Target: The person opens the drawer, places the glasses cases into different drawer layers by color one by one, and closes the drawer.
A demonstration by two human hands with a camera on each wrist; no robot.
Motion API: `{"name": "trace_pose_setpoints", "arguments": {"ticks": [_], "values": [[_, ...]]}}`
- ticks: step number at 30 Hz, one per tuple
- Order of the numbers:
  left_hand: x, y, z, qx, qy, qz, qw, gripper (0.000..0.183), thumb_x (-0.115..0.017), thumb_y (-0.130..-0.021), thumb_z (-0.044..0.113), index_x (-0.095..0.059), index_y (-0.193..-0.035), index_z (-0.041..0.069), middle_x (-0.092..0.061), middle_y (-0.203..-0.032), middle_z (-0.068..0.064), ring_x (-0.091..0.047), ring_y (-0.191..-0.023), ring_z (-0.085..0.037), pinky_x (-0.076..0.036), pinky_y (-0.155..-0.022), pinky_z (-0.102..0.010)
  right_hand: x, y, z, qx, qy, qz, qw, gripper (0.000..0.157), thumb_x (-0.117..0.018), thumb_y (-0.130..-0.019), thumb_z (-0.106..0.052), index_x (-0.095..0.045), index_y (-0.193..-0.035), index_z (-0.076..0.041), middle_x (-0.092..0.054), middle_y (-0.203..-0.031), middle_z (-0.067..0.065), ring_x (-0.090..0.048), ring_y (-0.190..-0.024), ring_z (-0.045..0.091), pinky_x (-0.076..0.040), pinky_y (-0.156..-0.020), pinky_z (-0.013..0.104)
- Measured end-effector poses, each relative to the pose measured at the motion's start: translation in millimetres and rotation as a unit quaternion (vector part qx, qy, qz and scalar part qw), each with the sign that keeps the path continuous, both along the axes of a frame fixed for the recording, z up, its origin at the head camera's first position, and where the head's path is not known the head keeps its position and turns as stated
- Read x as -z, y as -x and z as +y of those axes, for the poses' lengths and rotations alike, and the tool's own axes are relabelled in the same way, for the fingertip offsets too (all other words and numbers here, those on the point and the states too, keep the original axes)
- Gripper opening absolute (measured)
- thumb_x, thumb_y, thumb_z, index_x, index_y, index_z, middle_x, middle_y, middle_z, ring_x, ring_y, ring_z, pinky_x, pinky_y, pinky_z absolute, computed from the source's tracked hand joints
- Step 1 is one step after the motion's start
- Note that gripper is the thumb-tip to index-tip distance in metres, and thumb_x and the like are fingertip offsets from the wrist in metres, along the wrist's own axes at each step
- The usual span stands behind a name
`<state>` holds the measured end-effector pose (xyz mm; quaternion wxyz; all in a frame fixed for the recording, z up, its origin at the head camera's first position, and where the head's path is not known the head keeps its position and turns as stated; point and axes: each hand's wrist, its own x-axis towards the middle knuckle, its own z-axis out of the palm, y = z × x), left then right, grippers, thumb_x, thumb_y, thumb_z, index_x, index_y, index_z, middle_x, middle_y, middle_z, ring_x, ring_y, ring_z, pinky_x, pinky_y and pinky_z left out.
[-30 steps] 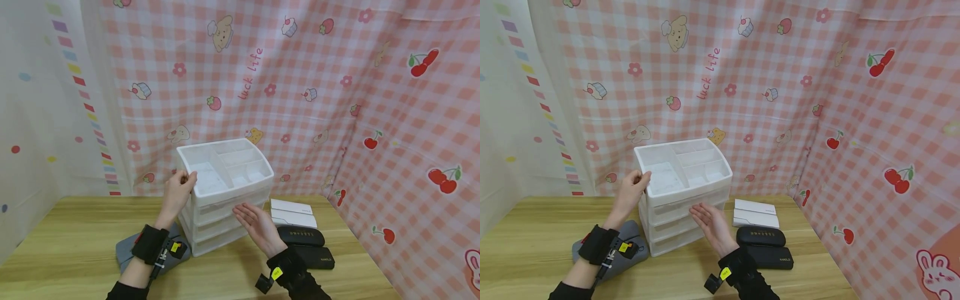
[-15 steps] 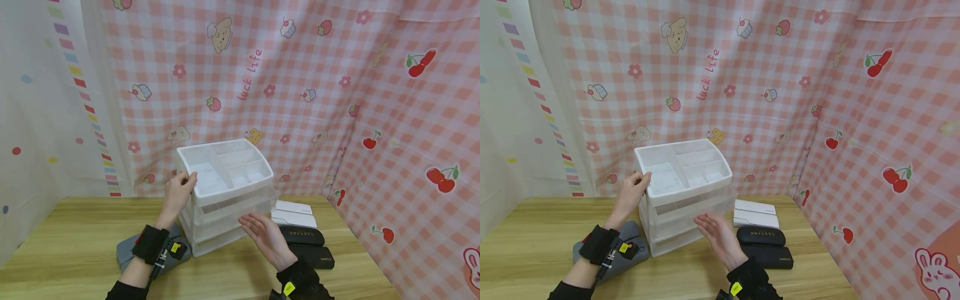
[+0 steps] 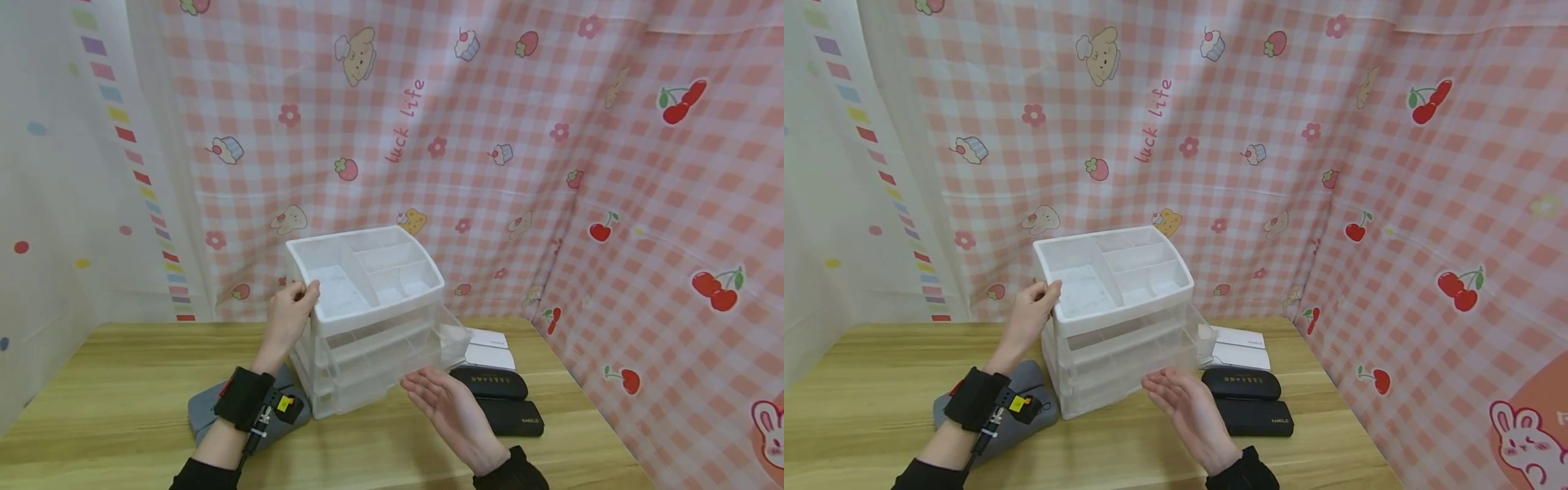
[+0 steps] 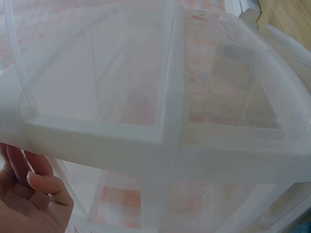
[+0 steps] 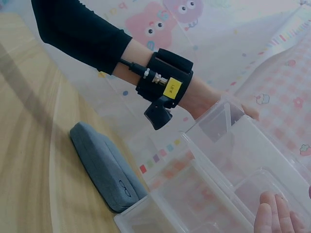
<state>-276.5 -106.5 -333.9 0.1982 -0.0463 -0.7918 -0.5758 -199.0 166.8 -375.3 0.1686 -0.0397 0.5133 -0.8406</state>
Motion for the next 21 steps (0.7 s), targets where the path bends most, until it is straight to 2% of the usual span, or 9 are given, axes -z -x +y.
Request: {"name": "trace_pose_setpoints", "arguments": {"ticks": [6,12,14,16,17,18,19,20,21], "values": [[0.8,0.1,-0.6,0.004,-0.007,-0.001,1.0,0.045,-0.05,-0.098,0.034,-0.033,-0.064,0.01,-0.034,-0.055,0.003,-0.034,-0.052,-0.013,-0.029,-0.055,-0.025,2.7,-10.3,9.6,-0.021,0.007,0.006,1.0,0.014,-0.037,-0.1,-0.01,-0.05,-0.103,-0.01,-0.061,-0.107,0.001,-0.061,-0.111,0.014,-0.043,-0.101,0.027],[2.4,1.1,-2.2,-0.002,-0.002,0.004,1.0,0.045,-0.05,-0.098,0.034,-0.033,-0.064,0.01,-0.033,-0.055,0.004,-0.034,-0.052,-0.013,-0.029,-0.055,-0.025,8.5,-11.8,18.0,-0.054,0.016,0.021,0.998,0.018,-0.035,-0.101,-0.009,-0.051,-0.108,-0.011,-0.064,-0.109,-0.001,-0.062,-0.11,0.012,-0.044,-0.1,0.027],[2.4,1.0,-1.8,-0.001,-0.001,0.005,1.0,0.045,-0.05,-0.098,0.034,-0.033,-0.064,0.01,-0.033,-0.055,0.003,-0.034,-0.052,-0.014,-0.029,-0.055,-0.025,12.4,-11.4,23.4,-0.069,0.02,0.039,0.997,0.021,-0.033,-0.101,-0.008,-0.053,-0.108,-0.012,-0.066,-0.109,-0.002,-0.063,-0.11,0.012,-0.045,-0.099,0.027],[2.2,0.7,-0.9,0.0,0.001,0.005,1.0,0.045,-0.05,-0.098,0.034,-0.034,-0.064,0.01,-0.034,-0.055,0.003,-0.034,-0.052,-0.013,-0.029,-0.055,-0.025,17.0,-9.7,30.6,-0.081,-0.003,0.068,0.994,0.023,-0.035,-0.102,-0.008,-0.055,-0.11,-0.014,-0.068,-0.108,-0.003,-0.064,-0.109,0.011,-0.047,-0.098,0.028],[2.1,0.4,-0.6,0.0,0.001,0.005,1.0,0.045,-0.05,-0.098,0.035,-0.034,-0.064,0.01,-0.034,-0.055,0.003,-0.034,-0.052,-0.013,-0.029,-0.055,-0.025,19.2,-8.2,34.9,-0.076,-0.04,0.085,0.993,0.02,-0.038,-0.102,-0.009,-0.055,-0.111,-0.013,-0.068,-0.108,-0.004,-0.064,-0.108,0.01,-0.047,-0.097,0.027],[1.8,-0.1,-0.3,0.001,0.001,0.004,1.0,0.045,-0.05,-0.098,0.035,-0.034,-0.064,0.01,-0.033,-0.055,0.003,-0.033,-0.052,-0.013,-0.029,-0.055,-0.025,22.5,-5.4,39.9,-0.068,-0.092,0.113,0.987,0.019,-0.041,-0.101,-0.011,-0.056,-0.112,-0.01,-0.068,-0.11,0.0,-0.064,-0.107,0.009,-0.048,-0.095,0.027],[1.6,-0.5,0.0,0.003,0.0,0.004,1.0,0.046,-0.049,-0.098,0.035,-0.034,-0.064,0.01,-0.033,-0.055,0.002,-0.033,-0.051,-0.012,-0.029,-0.055,-0.025,26.8,-1.8,45.4,-0.052,-0.16,0.149,0.974,0.017,-0.046,-0.1,-0.012,-0.057,-0.112,-0.009,-0.068,-0.11,0.003,-0.064,-0.105,0.007,-0.049,-0.092,0.025],[1.4,-0.8,0.1,0.003,-0.003,0.004,1.0,0.046,-0.05,-0.098,0.035,-0.033,-0.064,0.01,-0.033,-0.055,0.002,-0.033,-0.051,-0.012,-0.029,-0.055,-0.025,30.9,2.4,50.9,-0.03,-0.239,0.185,0.953,0.017,-0.051,-0.098,-0.012,-0.058,-0.112,-0.007,-0.068,-0.11,0.006,-0.064,-0.103,0.009,-0.049,-0.09,0.025],[0.9,-1.2,0.1,0.002,-0.003,0.004,1.0,0.046,-0.05,-0.098,0.036,-0.033,-0.064,0.01,-0.033,-0.055,0.003,-0.032,-0.05,-0.011,-0.028,-0.055,-0.025,34.9,7.0,56.7,-0.004,-0.326,0.216,0.92,0.017,-0.056,-0.095,-0.013,-0.059,-0.111,-0.007,-0.067,-0.109,0.006,-0.064,-0.103,0.01,-0.049,-0.087,0.024]]}}
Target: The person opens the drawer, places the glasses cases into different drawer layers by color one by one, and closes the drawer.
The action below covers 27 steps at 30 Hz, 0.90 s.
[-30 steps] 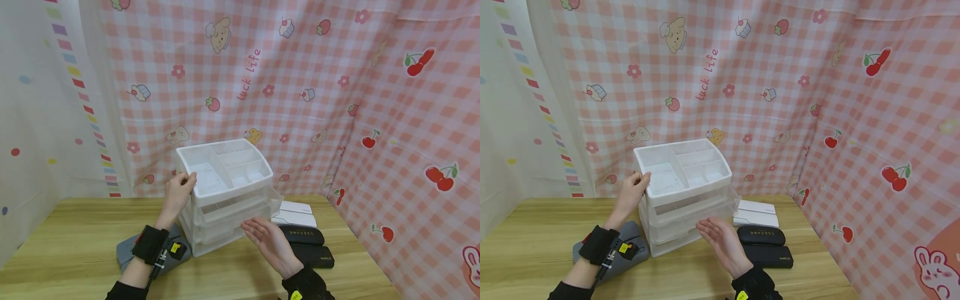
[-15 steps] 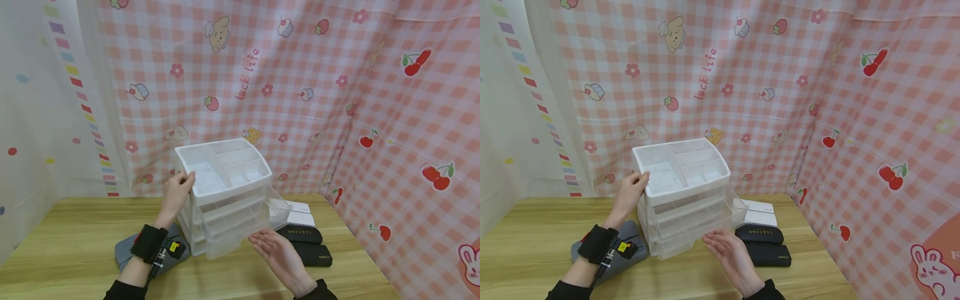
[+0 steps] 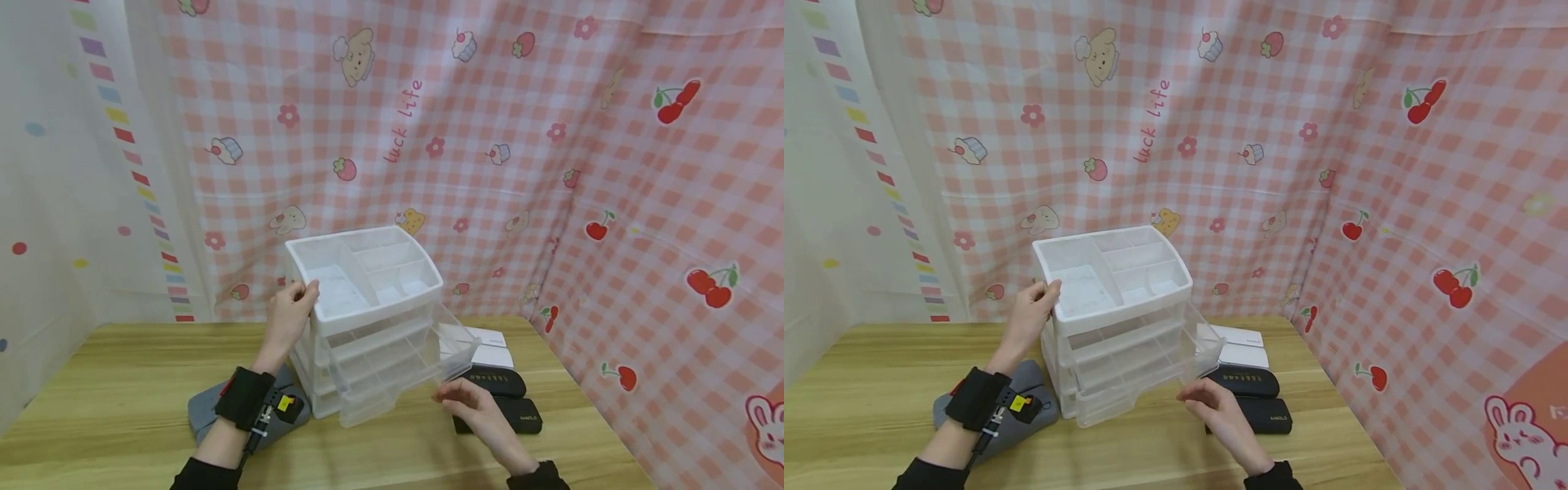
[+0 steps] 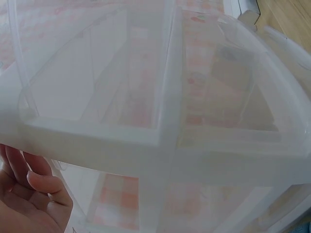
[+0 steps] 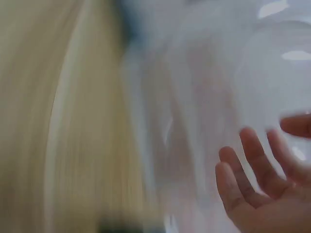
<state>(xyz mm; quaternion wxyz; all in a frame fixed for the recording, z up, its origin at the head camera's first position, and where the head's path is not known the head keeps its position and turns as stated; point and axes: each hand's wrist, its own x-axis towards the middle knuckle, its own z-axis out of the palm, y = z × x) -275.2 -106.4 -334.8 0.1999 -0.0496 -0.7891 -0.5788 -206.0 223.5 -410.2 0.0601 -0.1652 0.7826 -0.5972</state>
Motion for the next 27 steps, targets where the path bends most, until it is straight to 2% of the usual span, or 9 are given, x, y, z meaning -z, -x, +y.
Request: {"name": "trace_pose_setpoints", "arguments": {"ticks": [1,2,4,6,8,13,16,23,27], "values": [[-0.3,-0.4,-0.2,0.0,-0.003,0.0,1.0,0.046,-0.05,-0.098,0.036,-0.033,-0.063,0.01,-0.032,-0.055,0.002,-0.031,-0.05,-0.011,-0.028,-0.055,-0.025,4.0,5.0,6.5,0.03,-0.087,0.045,0.995,0.019,-0.061,-0.092,-0.013,-0.06,-0.11,-0.006,-0.067,-0.109,0.007,-0.064,-0.102,0.012,-0.049,-0.086,0.025],[-0.6,-0.9,-0.3,0.001,-0.004,0.0,1.0,0.047,-0.05,-0.098,0.036,-0.032,-0.063,0.01,-0.032,-0.055,0.002,-0.031,-0.05,-0.01,-0.028,-0.055,-0.025,8.7,10.3,13.4,0.056,-0.169,0.094,0.98,0.02,-0.064,-0.09,-0.013,-0.061,-0.108,-0.006,-0.066,-0.108,0.009,-0.063,-0.101,0.015,-0.049,-0.085,0.027],[-1.0,-1.3,-0.6,0.002,-0.008,0.001,1.0,0.047,-0.05,-0.098,0.036,-0.032,-0.063,0.01,-0.033,-0.055,0.002,-0.03,-0.049,-0.01,-0.028,-0.055,-0.025,16.6,19.2,27.9,0.085,-0.29,0.177,0.937,0.022,-0.069,-0.086,-0.012,-0.063,-0.107,-0.008,-0.066,-0.106,0.007,-0.062,-0.102,0.022,-0.049,-0.086,0.032],[-1.4,-1.5,-0.7,0.003,-0.009,0.001,1.0,0.047,-0.049,-0.098,0.036,-0.032,-0.063,0.01,-0.033,-0.055,0.002,-0.03,-0.049,-0.011,-0.027,-0.055,-0.025,20.7,24.8,42.6,0.087,-0.368,0.225,0.898,0.028,-0.072,-0.083,-0.014,-0.062,-0.109,-0.009,-0.064,-0.106,0.005,-0.059,-0.103,0.027,-0.047,-0.088,0.04],[-1.1,-1.5,-1.0,0.005,-0.009,0.001,1.0,0.047,-0.049,-0.098,0.037,-0.032,-0.064,0.01,-0.033,-0.055,0.002,-0.03,-0.049,-0.01,-0.027,-0.055,-0.025,23.7,28.7,55.9,0.076,-0.417,0.245,0.872,0.036,-0.075,-0.081,-0.02,-0.061,-0.112,-0.008,-0.063,-0.109,0.007,-0.058,-0.105,0.03,-0.046,-0.089,0.047],[-0.3,-0.9,-0.7,0.001,-0.007,-0.002,1.0,0.046,-0.049,-0.098,0.037,-0.032,-0.064,0.01,-0.032,-0.055,0.003,-0.031,-0.051,-0.01,-0.028,-0.055,-0.025,27.9,32.2,79.0,0.049,-0.465,0.228,0.854,0.053,-0.08,-0.074,-0.029,-0.059,-0.118,-0.005,-0.062,-0.117,0.013,-0.055,-0.111,0.037,-0.045,-0.089,0.054],[0.4,-0.4,-0.4,0.0,-0.007,0.001,1.0,0.046,-0.049,-0.098,0.036,-0.033,-0.064,0.01,-0.032,-0.055,0.003,-0.031,-0.051,-0.01,-0.028,-0.054,-0.024,29.6,31.5,85.9,0.033,-0.483,0.237,0.842,0.059,-0.084,-0.069,-0.029,-0.06,-0.117,-0.004,-0.062,-0.116,0.013,-0.056,-0.107,0.034,-0.045,-0.088,0.052],[0.7,-0.2,0.1,-0.003,-0.007,0.003,1.0,0.046,-0.05,-0.098,0.036,-0.033,-0.064,0.01,-0.032,-0.055,0.003,-0.031,-0.05,-0.01,-0.027,-0.053,-0.024,36.9,30.1,91.7,0.027,-0.526,0.298,0.796,0.061,-0.089,-0.059,-0.028,-0.062,-0.108,-0.005,-0.056,-0.106,0.006,-0.052,-0.089,0.021,-0.047,-0.077,0.042],[0.6,0.2,0.1,-0.003,-0.002,-0.001,1.0,0.045,-0.049,-0.098,0.037,-0.034,-0.065,0.01,-0.033,-0.056,0.003,-0.032,-0.051,-0.01,-0.028,-0.054,-0.024,41.6,32.8,94.0,0.024,-0.541,0.285,0.791,0.061,-0.089,-0.059,-0.024,-0.059,-0.109,-0.004,-0.055,-0.106,0.006,-0.051,-0.089,0.022,-0.047,-0.079,0.043]]}}
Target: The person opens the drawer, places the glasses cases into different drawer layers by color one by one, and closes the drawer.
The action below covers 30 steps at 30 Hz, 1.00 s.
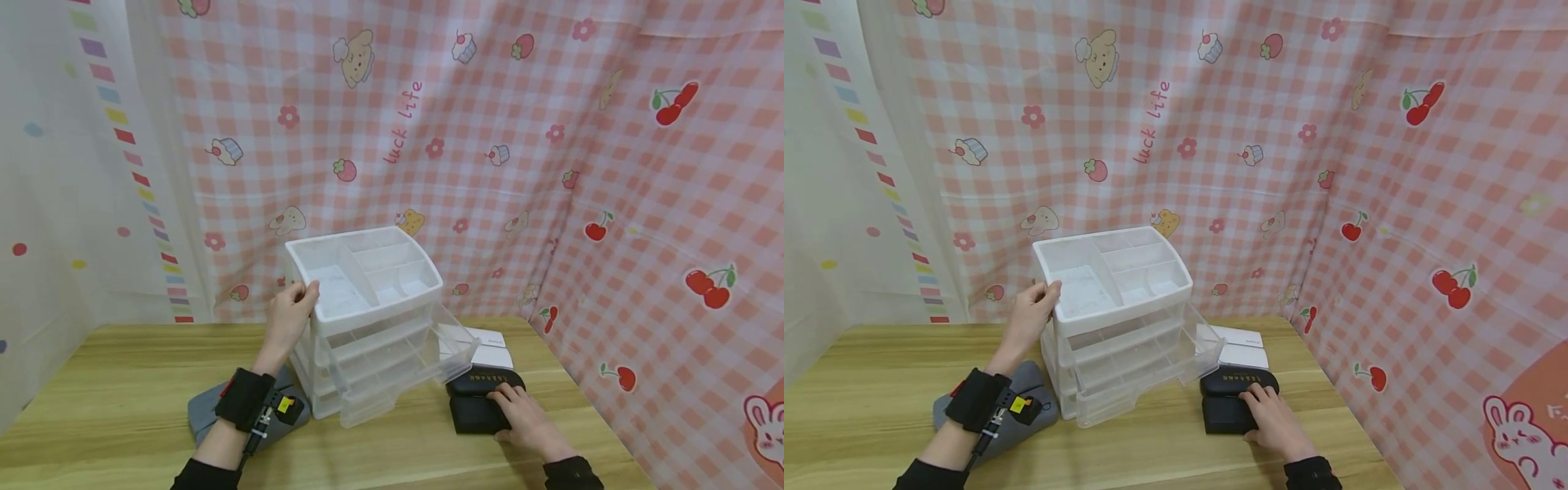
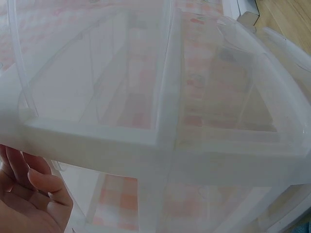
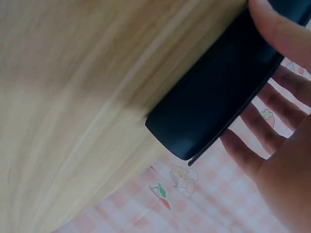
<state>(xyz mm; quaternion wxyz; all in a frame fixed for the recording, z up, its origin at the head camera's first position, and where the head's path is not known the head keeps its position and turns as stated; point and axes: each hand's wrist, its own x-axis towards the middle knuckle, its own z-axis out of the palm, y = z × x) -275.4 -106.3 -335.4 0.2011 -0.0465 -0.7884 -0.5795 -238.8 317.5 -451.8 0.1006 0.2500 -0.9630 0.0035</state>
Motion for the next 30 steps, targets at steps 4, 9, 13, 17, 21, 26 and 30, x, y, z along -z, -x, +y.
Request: {"name": "trace_pose_setpoints", "arguments": {"ticks": [4,9,13,17,21,26,30], "values": [[0.4,-0.1,0.5,0.0,0.001,-0.002,1.0,0.045,-0.049,-0.098,0.037,-0.035,-0.065,0.01,-0.034,-0.056,0.003,-0.033,-0.052,-0.011,-0.029,-0.054,-0.024,2.4,3.7,1.7,-0.002,0.0,-0.021,1.0,0.059,-0.088,-0.063,-0.023,-0.058,-0.11,-0.003,-0.054,-0.107,0.008,-0.05,-0.092,0.023,-0.046,-0.082,0.044],[-0.2,0.2,0.7,0.005,0.003,0.0,1.0,0.045,-0.048,-0.099,0.037,-0.033,-0.066,0.01,-0.031,-0.057,0.002,-0.031,-0.052,-0.012,-0.028,-0.055,-0.024,0.3,8.2,4.3,-0.016,0.022,-0.035,0.999,0.057,-0.086,-0.062,-0.02,-0.058,-0.108,-0.003,-0.054,-0.106,0.007,-0.049,-0.093,0.023,-0.046,-0.081,0.043],[-0.9,0.9,1.6,0.004,0.004,0.004,1.0,0.045,-0.047,-0.099,0.037,-0.033,-0.066,0.009,-0.03,-0.057,0.002,-0.029,-0.051,-0.01,-0.027,-0.054,-0.024,-0.3,9.0,6.9,-0.019,0.025,-0.036,0.999,0.057,-0.085,-0.063,-0.02,-0.058,-0.11,-0.003,-0.057,-0.109,0.007,-0.052,-0.098,0.024,-0.046,-0.084,0.045],[-0.7,1.6,1.8,0.003,0.0,0.008,1.0,0.045,-0.047,-0.099,0.036,-0.032,-0.066,0.009,-0.028,-0.056,0.002,-0.027,-0.05,-0.01,-0.025,-0.054,-0.024,0.4,8.7,8.9,-0.023,0.018,-0.025,0.999,0.057,-0.084,-0.062,-0.02,-0.058,-0.11,-0.004,-0.059,-0.109,0.008,-0.055,-0.098,0.025,-0.047,-0.084,0.045],[-0.4,2.2,1.8,0.005,-0.002,0.008,1.0,0.045,-0.047,-0.099,0.036,-0.032,-0.065,0.009,-0.028,-0.056,0.003,-0.027,-0.051,-0.011,-0.025,-0.054,-0.024,0.3,5.7,10.0,-0.028,0.02,-0.008,0.999,0.058,-0.085,-0.061,-0.022,-0.058,-0.109,-0.005,-0.059,-0.108,0.005,-0.055,-0.096,0.023,-0.048,-0.082,0.043],[0.2,1.7,1.1,0.008,-0.009,0.001,0.9999,0.046,-0.048,-0.099,0.037,-0.032,-0.066,0.009,-0.029,-0.056,0.003,-0.029,-0.051,-0.011,-0.027,-0.054,-0.024,-9.3,-0.3,9.5,-0.032,0.032,0.031,0.999,0.059,-0.085,-0.058,-0.019,-0.058,-0.109,-0.007,-0.059,-0.109,0.004,-0.056,-0.097,0.022,-0.049,-0.08,0.041],[0.7,0.7,1.3,0.003,-0.008,-0.004,1.0,0.046,-0.048,-0.098,0.038,-0.033,-0.066,0.01,-0.031,-0.056,0.003,-0.031,-0.052,-0.011,-0.028,-0.055,-0.024,-27.4,-7.5,9.2,-0.022,0.037,0.046,0.998,0.062,-0.085,-0.057,-0.014,-0.058,-0.113,-0.006,-0.059,-0.114,0.007,-0.057,-0.103,0.026,-0.049,-0.082,0.043]]}}
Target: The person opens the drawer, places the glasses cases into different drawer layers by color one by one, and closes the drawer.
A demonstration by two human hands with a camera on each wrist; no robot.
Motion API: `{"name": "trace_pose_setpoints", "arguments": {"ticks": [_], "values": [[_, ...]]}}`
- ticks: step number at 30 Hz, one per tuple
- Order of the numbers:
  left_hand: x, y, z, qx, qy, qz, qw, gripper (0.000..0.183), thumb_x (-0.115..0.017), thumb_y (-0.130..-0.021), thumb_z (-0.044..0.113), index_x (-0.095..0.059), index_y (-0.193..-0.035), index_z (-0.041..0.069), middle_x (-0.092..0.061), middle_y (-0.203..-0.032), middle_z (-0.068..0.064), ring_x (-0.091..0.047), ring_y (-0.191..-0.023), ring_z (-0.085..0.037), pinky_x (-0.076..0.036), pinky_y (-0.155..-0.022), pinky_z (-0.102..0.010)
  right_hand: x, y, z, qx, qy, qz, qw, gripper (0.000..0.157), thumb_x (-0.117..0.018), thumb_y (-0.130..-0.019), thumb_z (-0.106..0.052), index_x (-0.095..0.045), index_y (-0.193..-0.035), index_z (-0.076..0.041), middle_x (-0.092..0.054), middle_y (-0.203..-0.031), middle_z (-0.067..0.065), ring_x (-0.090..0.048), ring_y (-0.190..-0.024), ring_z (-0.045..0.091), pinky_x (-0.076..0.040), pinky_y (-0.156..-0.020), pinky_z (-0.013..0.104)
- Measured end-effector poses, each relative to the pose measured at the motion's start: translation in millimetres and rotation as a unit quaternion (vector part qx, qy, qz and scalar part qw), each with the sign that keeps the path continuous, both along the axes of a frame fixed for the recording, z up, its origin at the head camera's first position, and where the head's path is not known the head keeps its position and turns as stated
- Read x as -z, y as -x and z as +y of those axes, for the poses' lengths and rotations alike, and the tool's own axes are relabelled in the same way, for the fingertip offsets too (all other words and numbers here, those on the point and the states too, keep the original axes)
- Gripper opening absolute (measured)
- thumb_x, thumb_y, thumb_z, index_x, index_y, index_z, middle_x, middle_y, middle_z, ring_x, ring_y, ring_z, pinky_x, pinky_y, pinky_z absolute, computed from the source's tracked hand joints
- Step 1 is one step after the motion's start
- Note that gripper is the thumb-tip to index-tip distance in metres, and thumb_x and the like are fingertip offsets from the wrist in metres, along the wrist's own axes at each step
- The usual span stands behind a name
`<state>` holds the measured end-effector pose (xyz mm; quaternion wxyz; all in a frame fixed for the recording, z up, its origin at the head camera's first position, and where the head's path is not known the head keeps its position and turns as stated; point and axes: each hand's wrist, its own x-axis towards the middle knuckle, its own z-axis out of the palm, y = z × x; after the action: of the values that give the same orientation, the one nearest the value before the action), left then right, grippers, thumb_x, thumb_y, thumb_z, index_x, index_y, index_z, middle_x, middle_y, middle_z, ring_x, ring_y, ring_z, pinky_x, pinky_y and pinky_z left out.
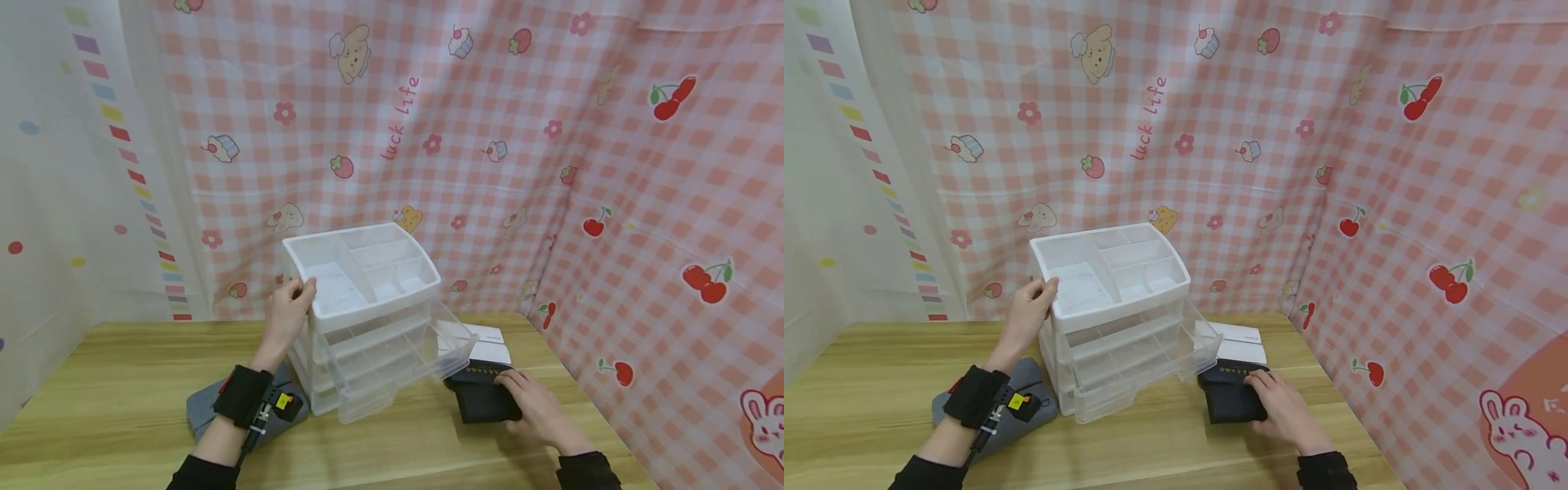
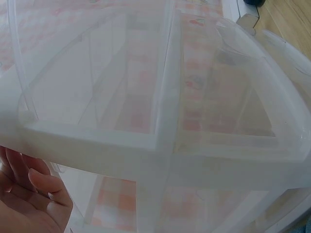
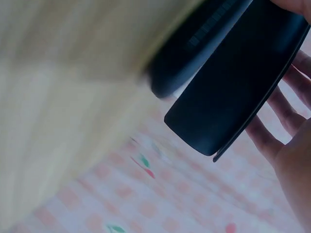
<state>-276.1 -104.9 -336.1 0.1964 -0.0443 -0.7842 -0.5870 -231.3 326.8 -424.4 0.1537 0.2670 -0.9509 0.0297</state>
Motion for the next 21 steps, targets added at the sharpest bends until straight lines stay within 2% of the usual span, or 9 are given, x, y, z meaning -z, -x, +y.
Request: {"name": "trace_pose_setpoints", "arguments": {"ticks": [3,8,14,21], "values": [[-0.3,-0.6,-0.1,-0.002,0.005,0.0,1.0,0.046,-0.048,-0.098,0.038,-0.033,-0.066,0.01,-0.031,-0.056,0.003,-0.031,-0.052,-0.011,-0.028,-0.055,-0.025,-14.7,-5.1,-0.5,0.002,-0.002,0.033,0.999,0.065,-0.087,-0.055,-0.015,-0.059,-0.113,-0.006,-0.061,-0.114,0.007,-0.058,-0.102,0.025,-0.05,-0.082,0.042],[-0.3,-1.0,-0.6,-0.008,0.008,0.0,0.9999,0.045,-0.048,-0.098,0.037,-0.033,-0.066,0.01,-0.03,-0.055,0.004,-0.031,-0.052,-0.012,-0.028,-0.055,-0.024,-35.7,-6.8,4.6,-0.019,-0.013,0.118,0.993,0.069,-0.09,-0.051,-0.017,-0.059,-0.112,-0.006,-0.062,-0.109,0.008,-0.058,-0.096,0.025,-0.05,-0.077,0.043],[-0.3,-2.2,-0.7,-0.003,0.01,0.004,0.9999,0.045,-0.047,-0.099,0.037,-0.033,-0.066,0.009,-0.03,-0.056,0.003,-0.031,-0.052,-0.012,-0.028,-0.056,-0.025,-59.6,-5.0,14.6,-0.008,-0.026,0.156,0.987,0.073,-0.091,-0.049,-0.016,-0.058,-0.113,-0.005,-0.062,-0.109,0.011,-0.057,-0.097,0.03,-0.048,-0.079,0.048],[-0.6,-2.6,-0.5,0.005,0.007,0.006,0.9999,0.046,-0.047,-0.099,0.038,-0.033,-0.066,0.009,-0.03,-0.057,0.002,-0.03,-0.051,-0.011,-0.028,-0.056,-0.025,-88.4,-2.8,15.6,-0.008,-0.022,0.201,0.979,0.068,-0.088,-0.052,-0.015,-0.058,-0.113,-0.002,-0.062,-0.11,0.015,-0.057,-0.097,0.033,-0.048,-0.076,0.049]]}}
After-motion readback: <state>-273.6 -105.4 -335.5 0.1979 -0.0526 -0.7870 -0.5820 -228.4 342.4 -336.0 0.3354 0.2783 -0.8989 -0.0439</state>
